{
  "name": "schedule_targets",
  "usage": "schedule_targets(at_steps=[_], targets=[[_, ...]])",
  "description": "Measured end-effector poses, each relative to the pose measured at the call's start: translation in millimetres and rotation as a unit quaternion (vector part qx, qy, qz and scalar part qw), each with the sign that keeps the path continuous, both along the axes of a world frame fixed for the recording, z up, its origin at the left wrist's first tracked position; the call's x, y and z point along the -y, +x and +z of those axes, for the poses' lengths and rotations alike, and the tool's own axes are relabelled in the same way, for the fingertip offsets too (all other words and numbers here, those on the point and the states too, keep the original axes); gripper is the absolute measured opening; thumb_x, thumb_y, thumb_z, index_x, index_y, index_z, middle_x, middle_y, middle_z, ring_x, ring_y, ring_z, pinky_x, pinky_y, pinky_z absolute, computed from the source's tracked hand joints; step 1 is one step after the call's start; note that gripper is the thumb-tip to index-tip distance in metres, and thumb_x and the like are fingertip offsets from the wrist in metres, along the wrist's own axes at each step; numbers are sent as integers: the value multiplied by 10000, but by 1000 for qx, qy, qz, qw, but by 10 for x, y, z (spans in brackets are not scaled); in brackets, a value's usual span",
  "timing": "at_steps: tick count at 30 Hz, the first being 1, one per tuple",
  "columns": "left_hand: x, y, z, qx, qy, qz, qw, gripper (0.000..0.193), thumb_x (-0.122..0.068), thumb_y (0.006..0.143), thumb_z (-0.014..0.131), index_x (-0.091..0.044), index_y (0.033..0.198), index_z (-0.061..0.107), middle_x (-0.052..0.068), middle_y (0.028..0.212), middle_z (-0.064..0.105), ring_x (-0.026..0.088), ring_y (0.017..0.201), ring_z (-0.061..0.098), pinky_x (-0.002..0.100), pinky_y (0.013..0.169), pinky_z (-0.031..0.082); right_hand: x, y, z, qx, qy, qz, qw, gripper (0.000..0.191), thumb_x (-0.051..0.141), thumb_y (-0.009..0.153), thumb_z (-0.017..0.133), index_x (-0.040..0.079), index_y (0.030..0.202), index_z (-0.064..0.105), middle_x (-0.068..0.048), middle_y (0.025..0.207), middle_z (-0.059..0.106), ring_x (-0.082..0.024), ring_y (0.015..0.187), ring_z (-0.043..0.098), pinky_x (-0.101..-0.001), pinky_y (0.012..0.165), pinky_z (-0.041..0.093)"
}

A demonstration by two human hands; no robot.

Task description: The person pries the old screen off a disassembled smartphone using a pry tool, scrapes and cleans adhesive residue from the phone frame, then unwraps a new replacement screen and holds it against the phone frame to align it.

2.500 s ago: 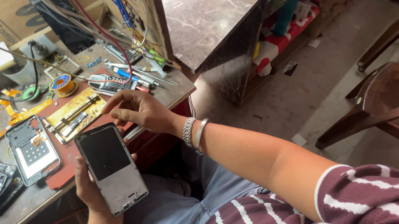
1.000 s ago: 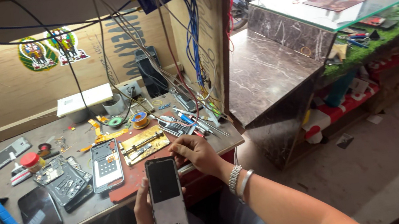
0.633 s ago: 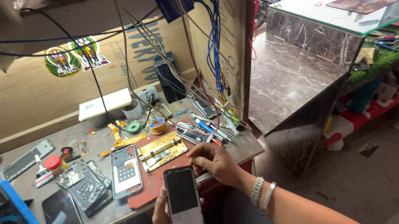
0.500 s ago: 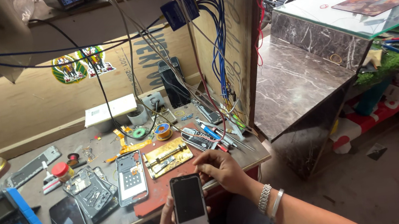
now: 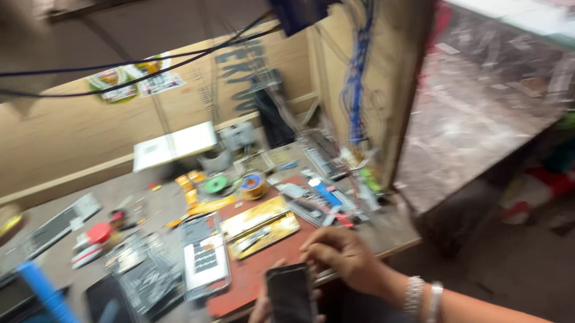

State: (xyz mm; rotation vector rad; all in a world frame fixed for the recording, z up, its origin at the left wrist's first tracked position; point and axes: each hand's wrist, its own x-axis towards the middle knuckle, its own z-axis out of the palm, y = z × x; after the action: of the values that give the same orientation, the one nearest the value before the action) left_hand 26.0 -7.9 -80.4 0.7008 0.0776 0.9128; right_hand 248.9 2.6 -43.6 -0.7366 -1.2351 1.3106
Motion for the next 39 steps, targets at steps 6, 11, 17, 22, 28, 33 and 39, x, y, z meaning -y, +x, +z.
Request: schedule_targets(at_steps=[6,11,17,22,28,33,39], targets=[[78,-65,-59,-14,-21,25,999,880,-477,937,588,-74,1600,175,308,1458,480,416,1240,604,587,917,603,15,22,-64,-1,-1,13,1000,158,147,1031,615,8,1084,667,-63,982,727,-88,832,680,-254,775,582],[127,-67,5,-33,-32,61,997,900,-475,923,587,-28,1585,172,337,1438,492,443,1227,611,588,886,610,57,23,-75,-15,-1,8,1000,169,144,1025,622,-1,1088,681,-73,988,729,-97,826,681,-261,766,582],[179,-123,200,-16,-9,51,999,877,-468,944,573,-68,1604,155,313,1443,496,425,1252,597,573,938,602,66,11,-54,3,-24,-25,999,163,158,1015,612,22,1036,698,-59,949,734,-103,802,687,-270,745,590],[287,-163,344,65,-67,-12,996,779,-460,1122,538,-168,1738,161,317,1447,512,464,1177,616,524,918,591,144,7,108,27,-9,-54,998,182,165,1050,603,25,1012,713,-40,939,697,-104,817,649,-267,760,558],[320,-70,447,41,-111,50,992,805,-493,1056,527,-81,1681,231,249,1502,520,363,1286,610,490,948,604,251,-53,510,61,85,-54,993,128,17,1039,649,41,1165,638,-63,1168,695,-108,1020,663,-267,923,555],[331,-37,546,22,-108,37,993,747,-488,1073,493,-101,1679,293,235,1470,531,334,1253,620,470,951,604,235,-190,858,204,146,-43,967,270,-1,973,707,39,1229,629,-61,1198,694,-110,1045,670,-260,925,561],[320,-5,562,-23,-165,27,986,737,-551,1046,442,21,1512,460,253,1322,633,341,1214,660,487,945,615,173,-301,1015,317,151,-35,936,320,1,901,737,23,1210,655,-62,1149,721,-121,995,677,-262,884,553]])
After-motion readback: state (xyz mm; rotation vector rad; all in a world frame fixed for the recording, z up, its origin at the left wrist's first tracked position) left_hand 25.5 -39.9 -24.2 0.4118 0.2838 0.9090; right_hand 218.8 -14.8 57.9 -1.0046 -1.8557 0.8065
